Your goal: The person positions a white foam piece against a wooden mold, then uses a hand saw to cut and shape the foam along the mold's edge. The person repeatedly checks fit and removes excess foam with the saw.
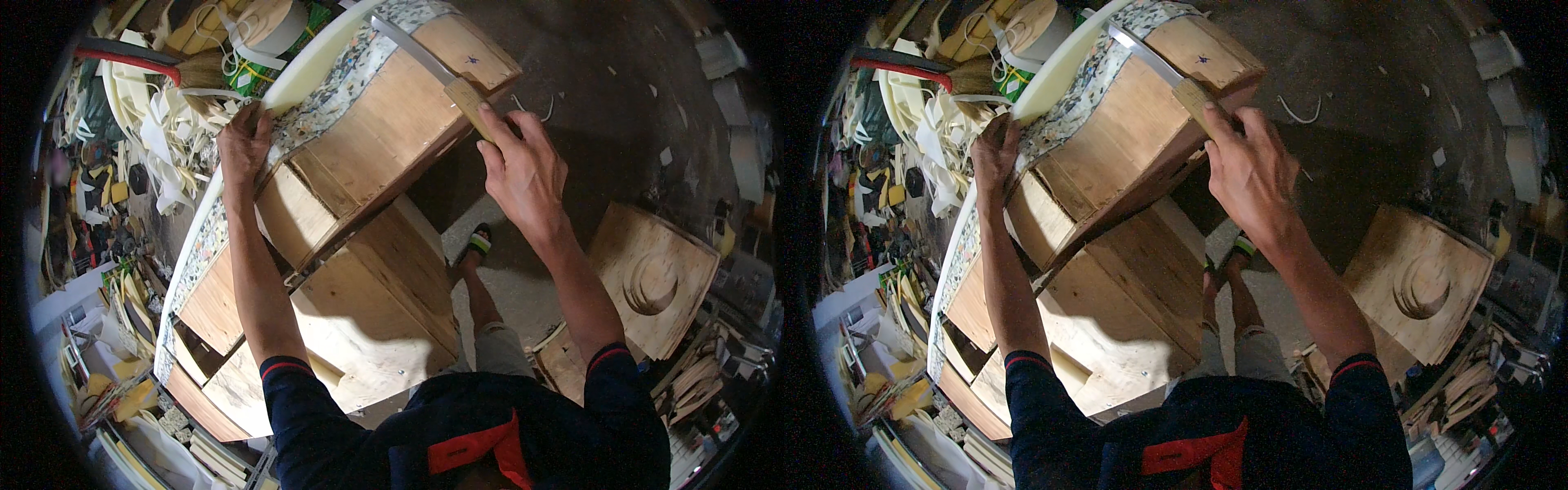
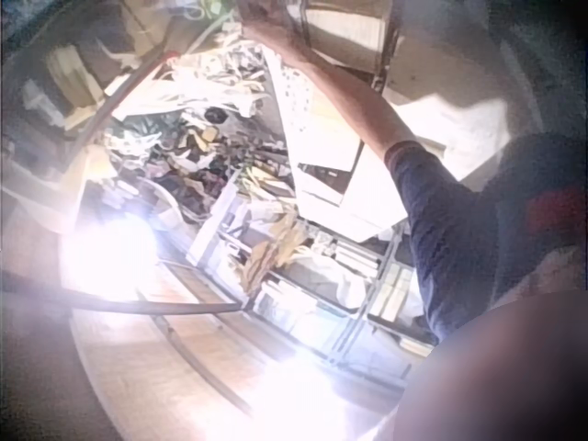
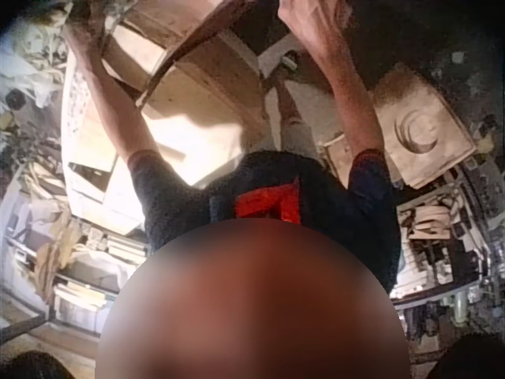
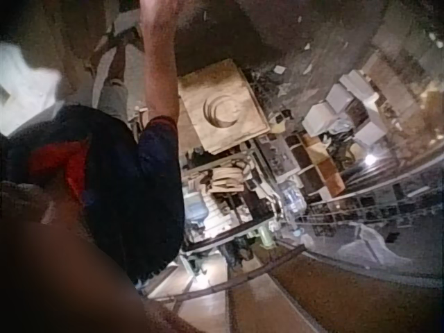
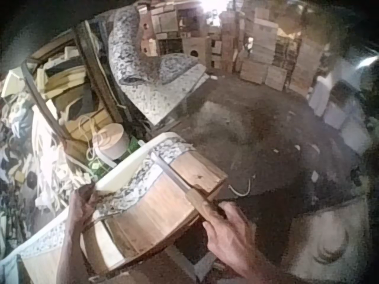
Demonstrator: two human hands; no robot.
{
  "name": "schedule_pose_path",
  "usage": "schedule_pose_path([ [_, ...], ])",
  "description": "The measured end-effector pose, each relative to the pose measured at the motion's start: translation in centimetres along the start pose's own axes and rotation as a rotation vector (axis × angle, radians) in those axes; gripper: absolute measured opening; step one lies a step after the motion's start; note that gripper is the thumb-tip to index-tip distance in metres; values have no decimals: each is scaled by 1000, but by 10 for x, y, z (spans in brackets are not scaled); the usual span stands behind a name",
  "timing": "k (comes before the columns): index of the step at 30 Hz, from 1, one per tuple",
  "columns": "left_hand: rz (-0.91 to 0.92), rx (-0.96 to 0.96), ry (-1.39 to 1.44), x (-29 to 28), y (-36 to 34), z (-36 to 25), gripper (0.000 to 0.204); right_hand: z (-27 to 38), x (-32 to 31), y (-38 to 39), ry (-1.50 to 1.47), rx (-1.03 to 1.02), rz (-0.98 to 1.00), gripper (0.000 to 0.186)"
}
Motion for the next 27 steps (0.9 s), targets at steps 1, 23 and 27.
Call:
schedule_pose_path([
  [1, 2, -20, 28, 0, 0, -1, 35, -1, 2, -1, 25, 29, 33, 45],
  [23, 43, -40, 117, 2, 1, 2, 43, -2, -8, -4, 2, 95, 84, 45],
  [27, 42, -66, 93, 3, 2, 4, 40, 3, -5, -13, -30, 19, 45, 46],
])
Point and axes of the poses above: each hand's wrist, its own y-axis away from the middle knuckle, its own x-axis out of the palm, z = x × y, the point moved 3 cm from there along -y, towards the middle knuckle, and after that the axes turned 11 degrees about x, right-handed, at the moved point
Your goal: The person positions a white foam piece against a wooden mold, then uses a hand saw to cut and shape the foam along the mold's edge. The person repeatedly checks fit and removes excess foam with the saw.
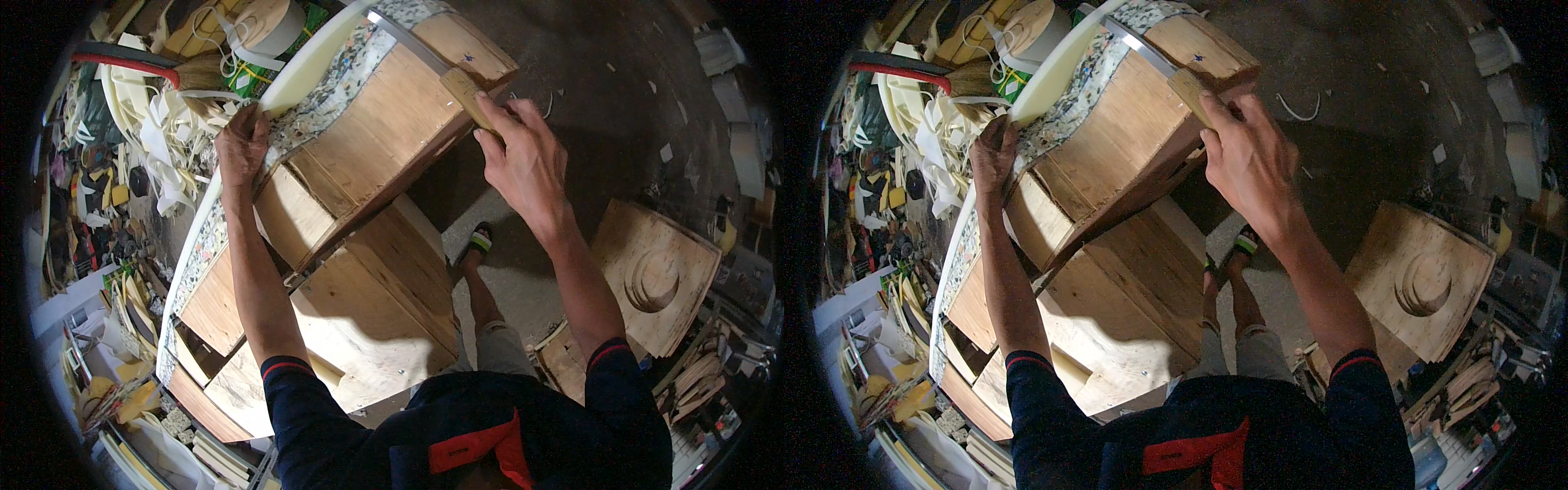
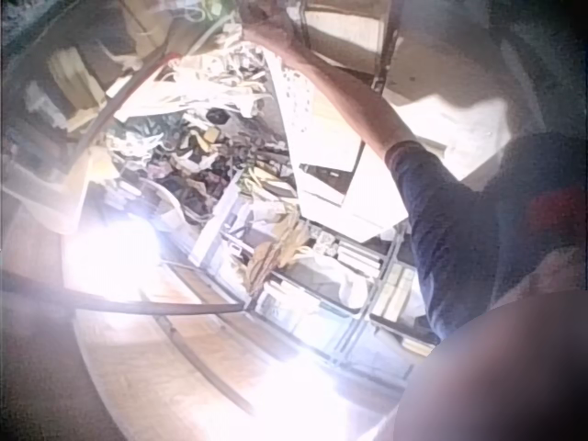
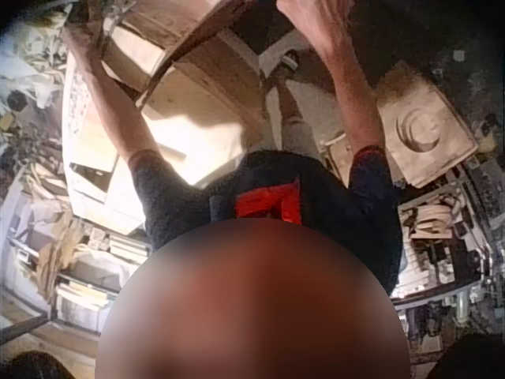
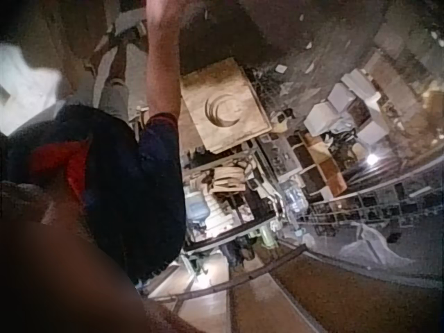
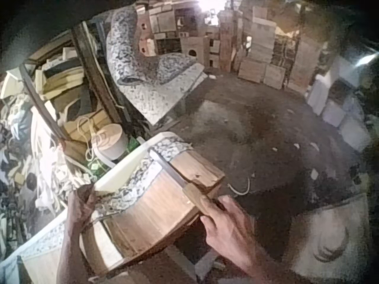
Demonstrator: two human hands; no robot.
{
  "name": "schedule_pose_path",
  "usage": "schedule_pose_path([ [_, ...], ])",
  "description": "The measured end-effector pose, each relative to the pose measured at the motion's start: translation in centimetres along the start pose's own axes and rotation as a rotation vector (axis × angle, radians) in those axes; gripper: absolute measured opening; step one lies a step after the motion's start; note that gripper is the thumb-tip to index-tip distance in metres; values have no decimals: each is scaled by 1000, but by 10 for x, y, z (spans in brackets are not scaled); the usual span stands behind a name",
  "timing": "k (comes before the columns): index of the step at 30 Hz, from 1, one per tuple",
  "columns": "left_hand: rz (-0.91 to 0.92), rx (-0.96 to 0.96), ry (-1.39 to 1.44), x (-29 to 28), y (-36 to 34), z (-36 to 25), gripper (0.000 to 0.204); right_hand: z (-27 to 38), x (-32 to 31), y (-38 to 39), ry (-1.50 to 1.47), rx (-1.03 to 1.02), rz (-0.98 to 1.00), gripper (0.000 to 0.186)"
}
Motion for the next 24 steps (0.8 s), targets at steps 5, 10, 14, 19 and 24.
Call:
schedule_pose_path([
  [5, -55, 34, -79, -1, -1, 0, 36, -4, -4, 5, 22, 43, 34, 46],
  [10, -51, 86, -68, -2, -1, -1, 37, 0, -4, 0, 9, 51, 42, 46],
  [14, -20, 38, -123, -3, -2, -4, 36, 3, -3, -6, -60, 72, 39, 46],
  [19, 8, -14, -18, -1, 0, -8, 37, -4, -8, 5, -40, 121, 43, 45],
  [24, -129, 35, 138, -7, -2, 0, 33, -25, -14, 6, -207, 133, 44, 45],
])
Point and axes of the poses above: each hand's wrist, its own y-axis away from the middle knuckle, its own x-axis out of the palm, z = x × y, the point moved 3 cm from there along -y, towards the middle knuckle, and after that the axes turned 11 degrees about x, right-handed, at the moved point
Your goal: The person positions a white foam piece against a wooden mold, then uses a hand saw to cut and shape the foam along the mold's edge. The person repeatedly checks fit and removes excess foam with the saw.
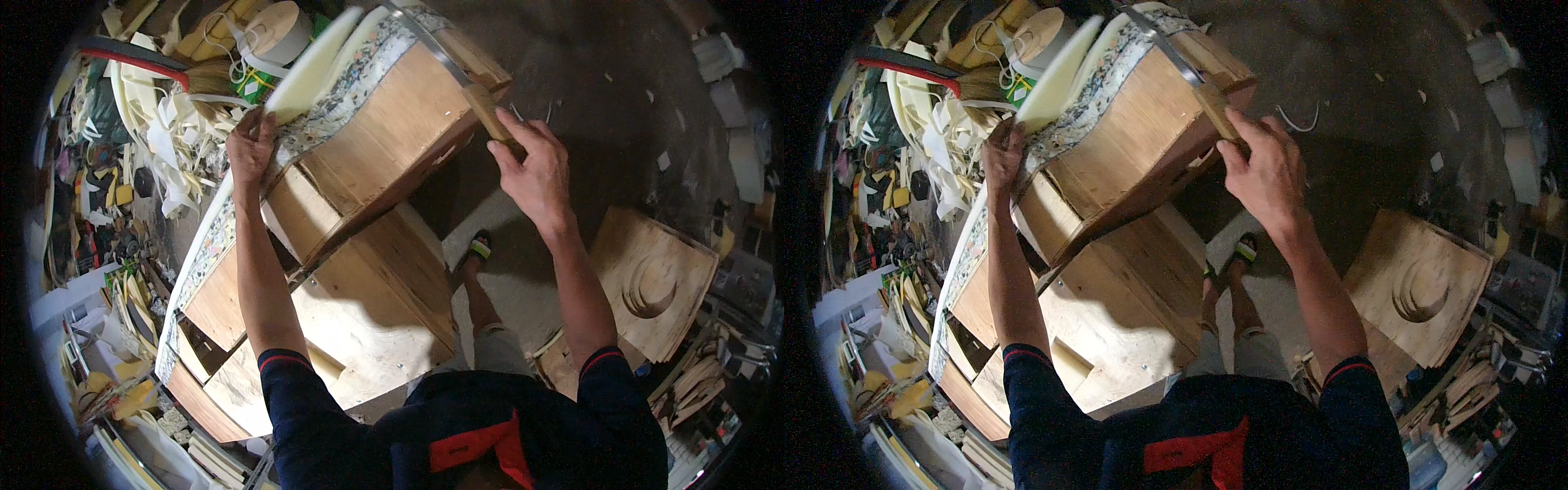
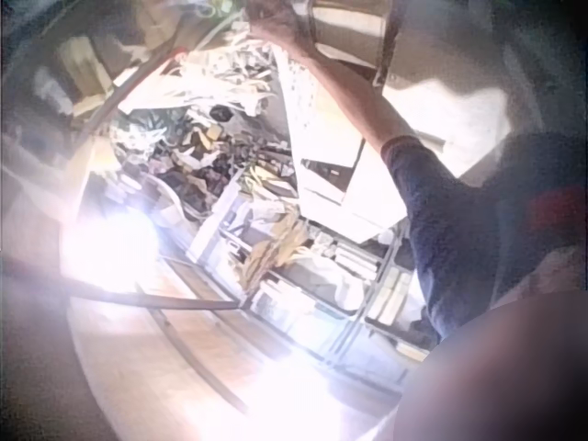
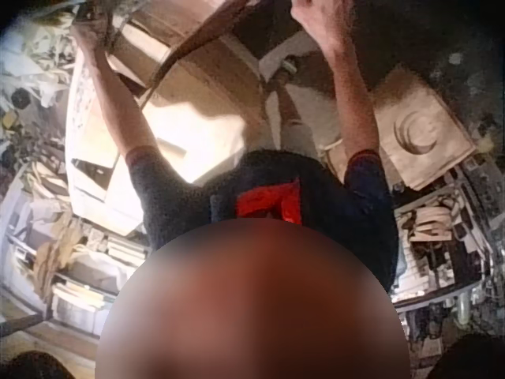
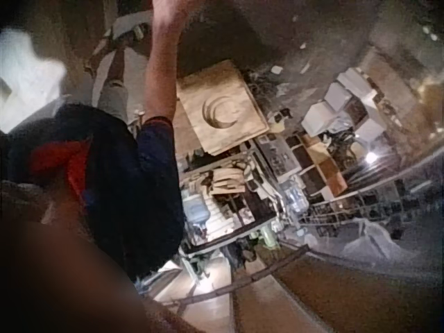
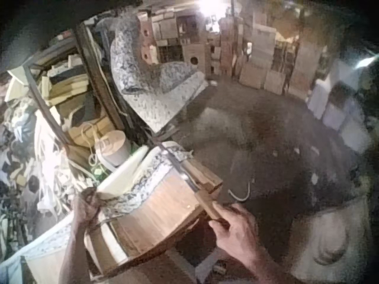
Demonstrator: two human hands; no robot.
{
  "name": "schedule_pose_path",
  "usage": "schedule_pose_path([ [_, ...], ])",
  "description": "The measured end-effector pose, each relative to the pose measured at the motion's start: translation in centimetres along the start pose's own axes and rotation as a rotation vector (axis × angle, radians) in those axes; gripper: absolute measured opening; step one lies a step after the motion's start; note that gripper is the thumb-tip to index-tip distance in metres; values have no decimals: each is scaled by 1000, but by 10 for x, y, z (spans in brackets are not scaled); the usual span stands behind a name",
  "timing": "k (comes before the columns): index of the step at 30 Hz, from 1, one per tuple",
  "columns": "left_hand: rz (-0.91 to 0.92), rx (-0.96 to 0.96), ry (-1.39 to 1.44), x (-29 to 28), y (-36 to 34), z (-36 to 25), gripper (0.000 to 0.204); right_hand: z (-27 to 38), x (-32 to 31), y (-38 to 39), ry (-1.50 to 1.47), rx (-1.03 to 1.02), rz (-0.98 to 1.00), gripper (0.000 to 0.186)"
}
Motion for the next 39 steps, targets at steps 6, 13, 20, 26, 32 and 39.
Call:
schedule_pose_path([
  [6, -448, -197, 456, -48, 0, 24, 30, -37, -42, 30, -134, -120, -178, 41],
  [13, -596, -240, 633, -146, 93, -11, 32, -94, -71, 109, -298, 451, 89, 49],
  [20, -530, -453, 468, -185, 281, -79, 29, -93, -77, 172, -241, 554, 253, 58],
  [26, 37, -223, -11, -148, 397, -167, 30, -79, -82, 188, -190, 547, 248, 49],
  [32, 26, -191, -464, -135, 427, -197, 36, -93, -88, 200, -143, 487, 228, 38],
  [39, -54, -309, -524, -117, 441, -186, 43, -164, -80, 192, -4, 206, 219, 29],
])
Point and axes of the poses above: each hand's wrist, its own y-axis away from the middle knuckle, its own x-axis out of the palm, z = x × y, the point moved 3 cm from there along -y, towards the middle knuckle, and after that the axes turned 11 degrees about x, right-handed, at the moved point
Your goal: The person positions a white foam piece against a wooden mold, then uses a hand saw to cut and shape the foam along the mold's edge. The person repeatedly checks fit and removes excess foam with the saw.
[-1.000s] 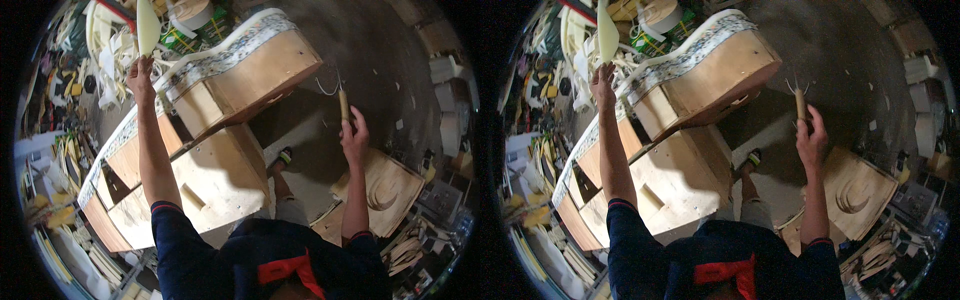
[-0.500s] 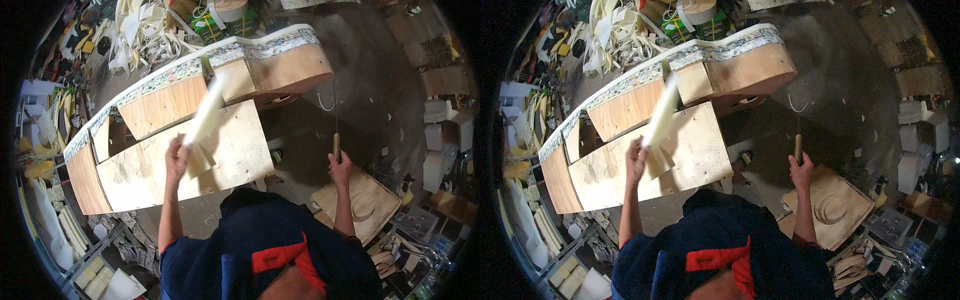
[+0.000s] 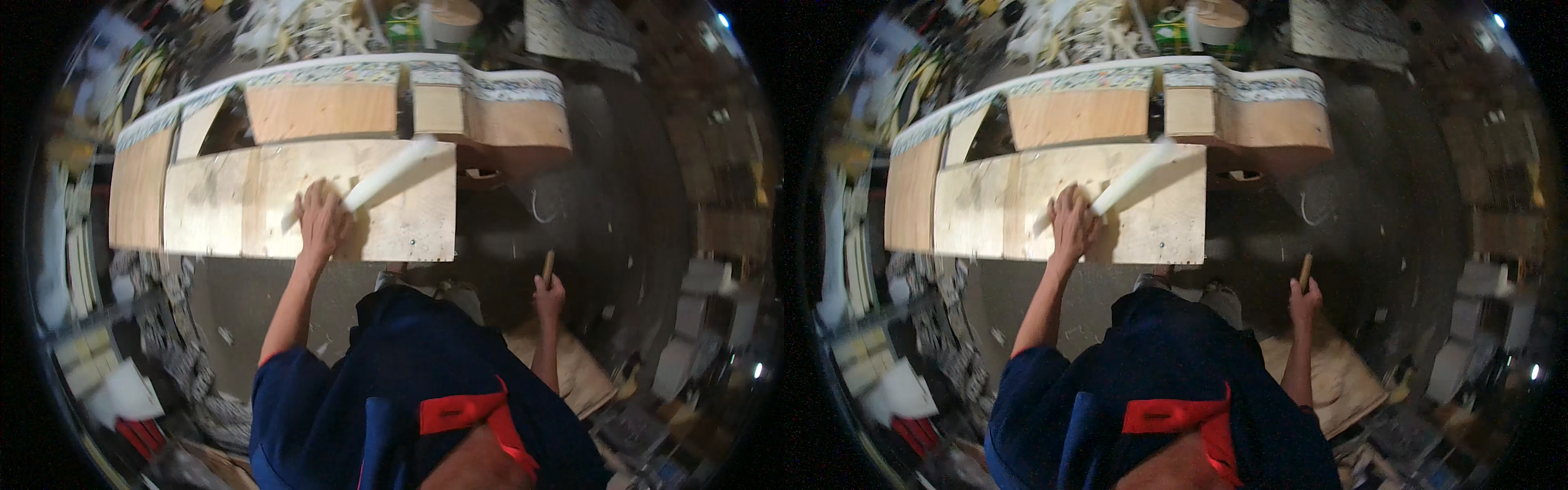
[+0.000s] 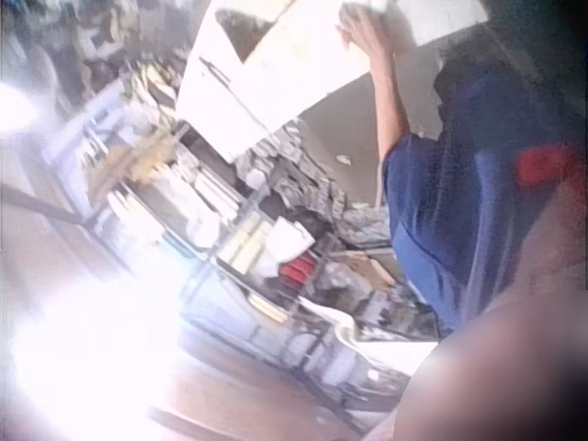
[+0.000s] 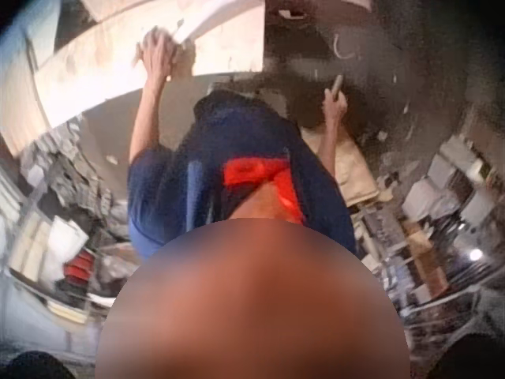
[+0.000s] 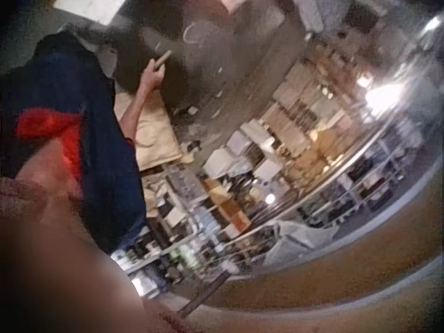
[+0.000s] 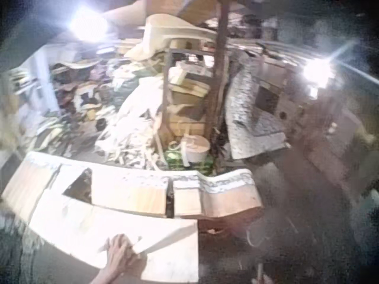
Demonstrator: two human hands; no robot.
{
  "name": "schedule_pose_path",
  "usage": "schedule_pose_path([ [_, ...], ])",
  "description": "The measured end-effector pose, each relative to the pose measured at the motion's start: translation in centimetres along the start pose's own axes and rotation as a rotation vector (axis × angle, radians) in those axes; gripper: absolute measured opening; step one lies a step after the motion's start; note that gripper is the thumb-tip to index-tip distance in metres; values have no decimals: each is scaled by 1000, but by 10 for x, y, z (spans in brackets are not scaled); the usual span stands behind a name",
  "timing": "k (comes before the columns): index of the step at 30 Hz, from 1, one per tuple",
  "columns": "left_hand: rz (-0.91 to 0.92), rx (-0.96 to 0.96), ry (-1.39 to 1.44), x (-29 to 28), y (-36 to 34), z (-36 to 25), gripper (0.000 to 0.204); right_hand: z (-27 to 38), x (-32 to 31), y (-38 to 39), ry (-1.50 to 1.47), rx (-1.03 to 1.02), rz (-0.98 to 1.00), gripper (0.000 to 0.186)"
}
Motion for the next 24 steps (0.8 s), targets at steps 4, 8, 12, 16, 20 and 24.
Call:
schedule_pose_path([
  [4, 117, -126, -110, 5, -11, 1, 43, -64, -8, -29, 51, 31, 72, 25],
  [8, 104, -25, -243, -10, -28, -17, 38, -124, -29, -47, 229, 32, 12, 37],
  [12, -92, 150, -182, -31, -34, -50, 31, -176, -53, -43, 393, 107, 170, 37],
  [16, -376, 234, 83, -44, -32, -74, 24, -210, -69, -27, 515, 88, 99, 34],
  [20, -807, -293, 196, -53, -15, -43, 18, -236, -70, -16, 435, 357, 107, 39],
  [24, -1124, -777, 659, -38, 22, 8, 22, -236, -65, -4, 443, 288, 7, 43],
])
Point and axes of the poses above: each hand's wrist, its own y-axis away from the middle knuckle, its own x-axis out of the palm, z = x × y, the point moved 3 cm from there along -y, towards the middle knuckle, and after that the axes turned 11 degrees about x, right-handed, at the moved point
